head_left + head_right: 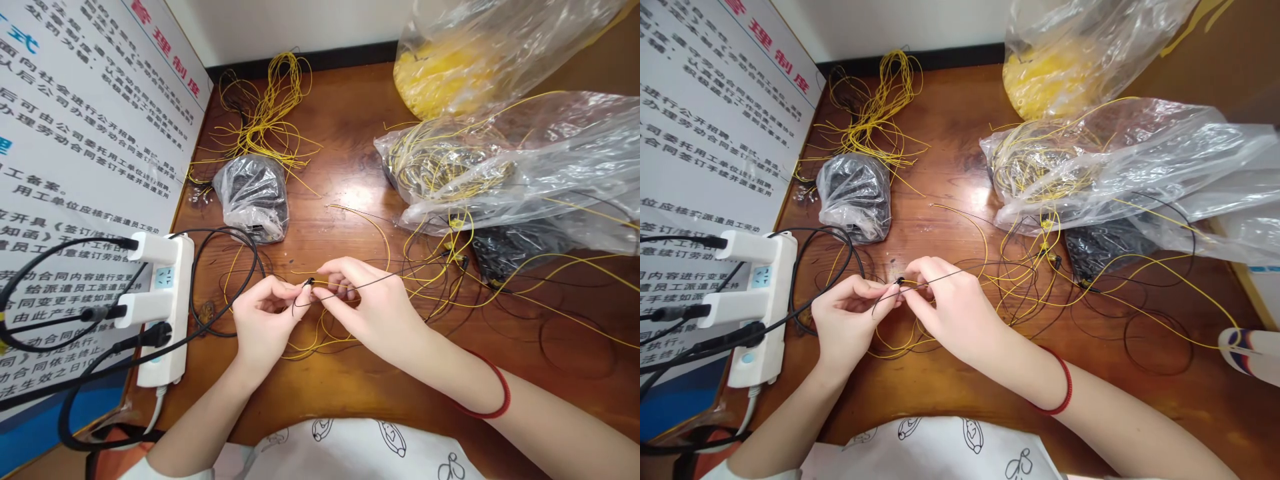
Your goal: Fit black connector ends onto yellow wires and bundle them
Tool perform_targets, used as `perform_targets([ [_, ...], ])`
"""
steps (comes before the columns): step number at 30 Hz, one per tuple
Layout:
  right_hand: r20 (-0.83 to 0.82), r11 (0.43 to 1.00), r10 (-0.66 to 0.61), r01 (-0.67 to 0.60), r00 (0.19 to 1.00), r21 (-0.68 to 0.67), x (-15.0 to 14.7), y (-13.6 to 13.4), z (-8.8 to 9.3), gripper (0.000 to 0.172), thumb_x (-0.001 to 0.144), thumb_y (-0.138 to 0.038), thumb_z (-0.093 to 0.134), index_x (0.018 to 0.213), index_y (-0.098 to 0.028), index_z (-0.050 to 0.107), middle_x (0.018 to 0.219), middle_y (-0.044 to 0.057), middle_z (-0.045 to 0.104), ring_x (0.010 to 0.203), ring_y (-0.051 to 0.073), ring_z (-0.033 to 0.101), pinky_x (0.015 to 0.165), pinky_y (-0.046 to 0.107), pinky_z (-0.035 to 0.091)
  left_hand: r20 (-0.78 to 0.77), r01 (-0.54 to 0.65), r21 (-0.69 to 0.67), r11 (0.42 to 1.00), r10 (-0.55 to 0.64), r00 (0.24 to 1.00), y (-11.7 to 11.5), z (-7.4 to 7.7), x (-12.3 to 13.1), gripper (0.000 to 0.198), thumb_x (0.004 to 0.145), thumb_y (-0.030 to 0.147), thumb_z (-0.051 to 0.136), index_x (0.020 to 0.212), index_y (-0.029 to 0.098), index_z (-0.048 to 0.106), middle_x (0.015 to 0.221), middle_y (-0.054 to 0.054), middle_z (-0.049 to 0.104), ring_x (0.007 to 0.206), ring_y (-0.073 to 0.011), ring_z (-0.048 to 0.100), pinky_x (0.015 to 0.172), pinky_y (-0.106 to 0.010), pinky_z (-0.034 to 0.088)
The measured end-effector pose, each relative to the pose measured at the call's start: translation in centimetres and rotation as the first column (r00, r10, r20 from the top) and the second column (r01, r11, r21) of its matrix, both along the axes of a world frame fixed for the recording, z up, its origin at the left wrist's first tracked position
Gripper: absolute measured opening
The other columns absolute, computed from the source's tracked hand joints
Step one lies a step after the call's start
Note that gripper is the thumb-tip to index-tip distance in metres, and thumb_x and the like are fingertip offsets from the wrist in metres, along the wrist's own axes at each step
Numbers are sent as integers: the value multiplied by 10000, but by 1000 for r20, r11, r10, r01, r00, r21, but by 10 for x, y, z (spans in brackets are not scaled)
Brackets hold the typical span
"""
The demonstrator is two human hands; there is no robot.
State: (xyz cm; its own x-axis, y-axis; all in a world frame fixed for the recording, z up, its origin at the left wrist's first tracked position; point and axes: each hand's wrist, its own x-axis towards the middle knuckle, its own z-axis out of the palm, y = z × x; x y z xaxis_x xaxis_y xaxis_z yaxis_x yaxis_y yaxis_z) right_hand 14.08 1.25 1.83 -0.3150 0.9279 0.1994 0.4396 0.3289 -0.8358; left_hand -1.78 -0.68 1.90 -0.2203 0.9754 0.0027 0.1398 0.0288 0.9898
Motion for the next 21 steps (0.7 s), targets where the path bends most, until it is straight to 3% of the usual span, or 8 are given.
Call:
perform_targets([
  [5, 1, 1000, -2, 2, 1000, 2, 1, 2, 4, 68, 887, -116, 610, 845, -169, 605, 752, -17, 632, 599, 77, 550, 526, 190, 406, 21, 1, -21, 1000, 0, 1000, -1, 1, 0, 183, 645, 43, 766, 585, 162, 640, 614, 24, 734, 580, -136, 740, 584, -162, 610],
  [17, 221, 970, 47, -97, 974, 222, -1, 4, 4, 184, 949, -96, 436, 812, -166, 537, 754, 32, 567, 675, 149, 480, 621, 269, 409, 15, 62, 3, 998, -63, 998, -3, 1, 1, 206, 651, 22, 758, 588, 171, 630, 621, 35, 731, 588, -124, 730, 582, -168, 615],
  [21, 235, 966, 50, -107, 971, 237, -1, 5, 4, 183, 942, -85, 445, 803, -163, 534, 755, 36, 562, 673, 150, 474, 619, 271, 407, 22, 65, 6, 998, -66, 998, -3, 1, 1, 213, 656, 26, 750, 582, 174, 616, 611, 35, 726, 581, -129, 733, 578, -169, 611],
])
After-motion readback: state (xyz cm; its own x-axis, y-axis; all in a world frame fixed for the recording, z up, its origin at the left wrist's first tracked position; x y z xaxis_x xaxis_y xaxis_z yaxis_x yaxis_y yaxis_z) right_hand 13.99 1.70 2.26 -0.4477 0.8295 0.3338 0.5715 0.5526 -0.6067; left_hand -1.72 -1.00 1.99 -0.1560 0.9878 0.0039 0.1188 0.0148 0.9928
